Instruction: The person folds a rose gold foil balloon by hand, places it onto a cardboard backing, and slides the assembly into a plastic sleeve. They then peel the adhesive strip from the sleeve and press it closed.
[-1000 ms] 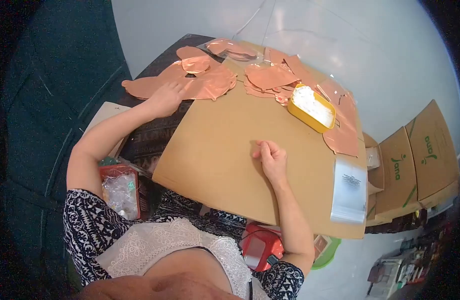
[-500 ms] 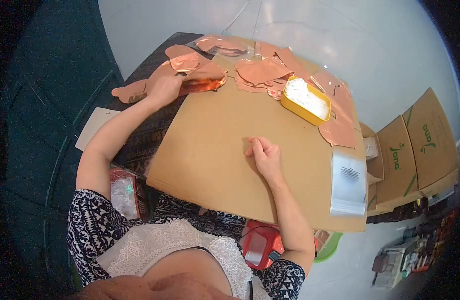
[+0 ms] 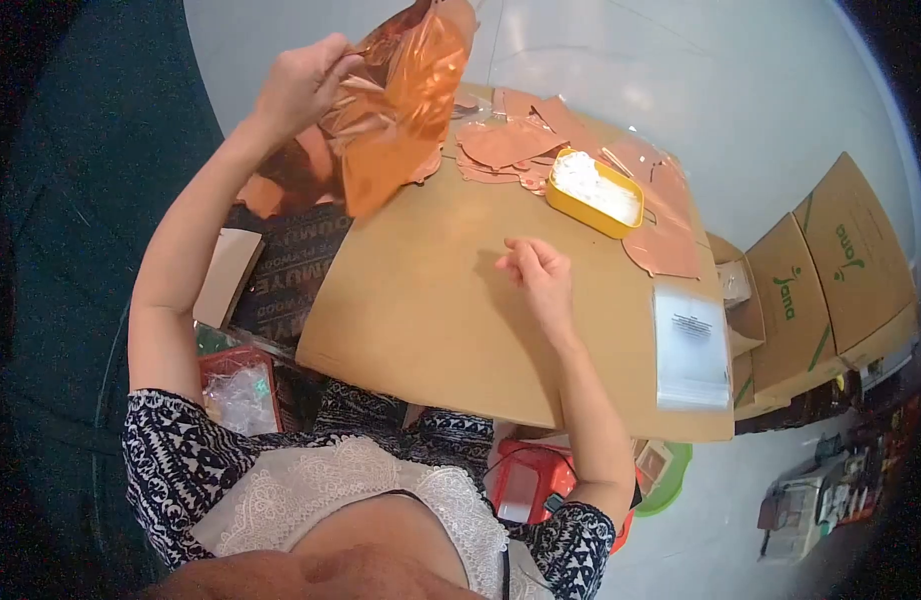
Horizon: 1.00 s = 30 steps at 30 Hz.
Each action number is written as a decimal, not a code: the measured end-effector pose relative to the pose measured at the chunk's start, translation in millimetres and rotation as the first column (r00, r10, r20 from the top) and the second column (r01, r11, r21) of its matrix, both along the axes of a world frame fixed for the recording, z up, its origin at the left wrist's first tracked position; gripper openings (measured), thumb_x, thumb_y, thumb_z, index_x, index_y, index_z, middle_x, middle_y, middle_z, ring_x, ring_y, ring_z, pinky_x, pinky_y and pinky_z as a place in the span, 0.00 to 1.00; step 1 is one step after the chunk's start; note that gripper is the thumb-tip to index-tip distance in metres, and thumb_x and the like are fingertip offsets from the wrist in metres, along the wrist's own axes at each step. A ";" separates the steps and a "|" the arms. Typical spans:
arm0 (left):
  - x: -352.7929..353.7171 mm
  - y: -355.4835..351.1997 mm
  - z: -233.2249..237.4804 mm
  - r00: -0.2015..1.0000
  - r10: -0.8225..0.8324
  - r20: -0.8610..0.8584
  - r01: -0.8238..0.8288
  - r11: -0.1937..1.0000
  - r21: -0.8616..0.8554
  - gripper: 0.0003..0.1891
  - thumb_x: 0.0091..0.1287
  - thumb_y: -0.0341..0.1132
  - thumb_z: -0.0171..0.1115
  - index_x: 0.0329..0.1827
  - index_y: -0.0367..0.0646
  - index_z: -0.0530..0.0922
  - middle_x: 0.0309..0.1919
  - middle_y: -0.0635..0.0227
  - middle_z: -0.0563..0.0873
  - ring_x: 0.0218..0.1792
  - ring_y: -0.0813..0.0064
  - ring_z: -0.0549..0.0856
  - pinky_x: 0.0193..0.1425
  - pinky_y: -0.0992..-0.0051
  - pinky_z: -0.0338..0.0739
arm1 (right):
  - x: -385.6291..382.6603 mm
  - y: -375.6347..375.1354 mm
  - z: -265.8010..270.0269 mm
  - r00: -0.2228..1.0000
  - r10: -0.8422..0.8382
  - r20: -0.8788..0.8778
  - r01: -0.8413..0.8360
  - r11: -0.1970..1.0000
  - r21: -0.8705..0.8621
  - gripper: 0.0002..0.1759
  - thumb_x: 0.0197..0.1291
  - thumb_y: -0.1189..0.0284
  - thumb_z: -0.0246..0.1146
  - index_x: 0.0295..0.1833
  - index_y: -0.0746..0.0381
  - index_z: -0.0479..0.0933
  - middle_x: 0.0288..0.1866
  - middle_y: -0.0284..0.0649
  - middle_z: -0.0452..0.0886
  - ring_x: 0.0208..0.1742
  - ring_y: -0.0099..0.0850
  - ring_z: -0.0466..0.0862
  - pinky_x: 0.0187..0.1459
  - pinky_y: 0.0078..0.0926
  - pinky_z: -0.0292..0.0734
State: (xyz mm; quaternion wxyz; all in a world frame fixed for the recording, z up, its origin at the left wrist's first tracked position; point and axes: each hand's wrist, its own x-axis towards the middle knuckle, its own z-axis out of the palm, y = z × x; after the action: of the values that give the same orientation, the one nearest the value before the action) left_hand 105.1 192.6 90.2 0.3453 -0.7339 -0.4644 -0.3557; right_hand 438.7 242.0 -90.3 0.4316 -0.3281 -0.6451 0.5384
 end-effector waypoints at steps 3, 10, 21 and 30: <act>24.1 -19.5 10.3 0.975 -0.119 0.189 0.147 0.979 -0.143 0.09 0.66 0.34 0.62 0.32 0.37 0.74 0.24 0.56 0.80 0.24 0.57 0.81 0.27 0.68 0.74 | -10.2 -4.0 15.6 0.998 -0.062 -0.002 0.062 0.987 0.150 0.19 0.69 0.63 0.57 0.55 0.69 0.76 0.34 0.39 0.85 0.32 0.16 0.75 0.33 0.15 0.69; 70.6 -28.3 -25.1 0.938 -0.343 0.046 0.345 0.915 -0.208 0.13 0.63 0.38 0.66 0.31 0.39 0.72 0.20 0.58 0.81 0.23 0.57 0.82 0.26 0.66 0.75 | -18.0 -30.5 69.9 0.994 -0.048 -0.103 0.066 0.980 0.185 0.27 0.68 0.56 0.59 0.57 0.70 0.72 0.30 0.41 0.84 0.24 0.17 0.74 0.26 0.14 0.68; 95.2 -32.6 -57.9 0.921 -0.264 0.288 0.380 0.773 -0.508 0.14 0.69 0.41 0.59 0.32 0.37 0.77 0.23 0.58 0.82 0.24 0.63 0.82 0.30 0.65 0.75 | -1.8 -25.5 63.4 0.998 -0.066 0.019 0.066 0.997 -0.047 0.13 0.68 0.71 0.53 0.31 0.63 0.77 0.18 0.36 0.79 0.12 0.17 0.69 0.13 0.15 0.60; -58.7 39.3 -68.2 0.509 0.249 0.824 0.299 0.847 -0.440 0.17 0.72 0.41 0.51 0.41 0.35 0.80 0.24 0.64 0.83 0.19 0.74 0.83 0.17 0.79 0.75 | 80.2 27.1 8.9 0.907 -0.346 0.239 0.377 0.922 -0.093 0.14 0.66 0.67 0.56 0.30 0.64 0.77 0.21 0.39 0.81 0.13 0.19 0.71 0.15 0.17 0.63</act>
State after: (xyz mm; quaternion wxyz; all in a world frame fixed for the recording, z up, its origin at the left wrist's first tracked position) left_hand 46.4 231.9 22.0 -0.1539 -0.5309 -0.6405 -0.5332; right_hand 518.9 269.1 -81.4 0.4270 -0.5281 -0.5778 0.4527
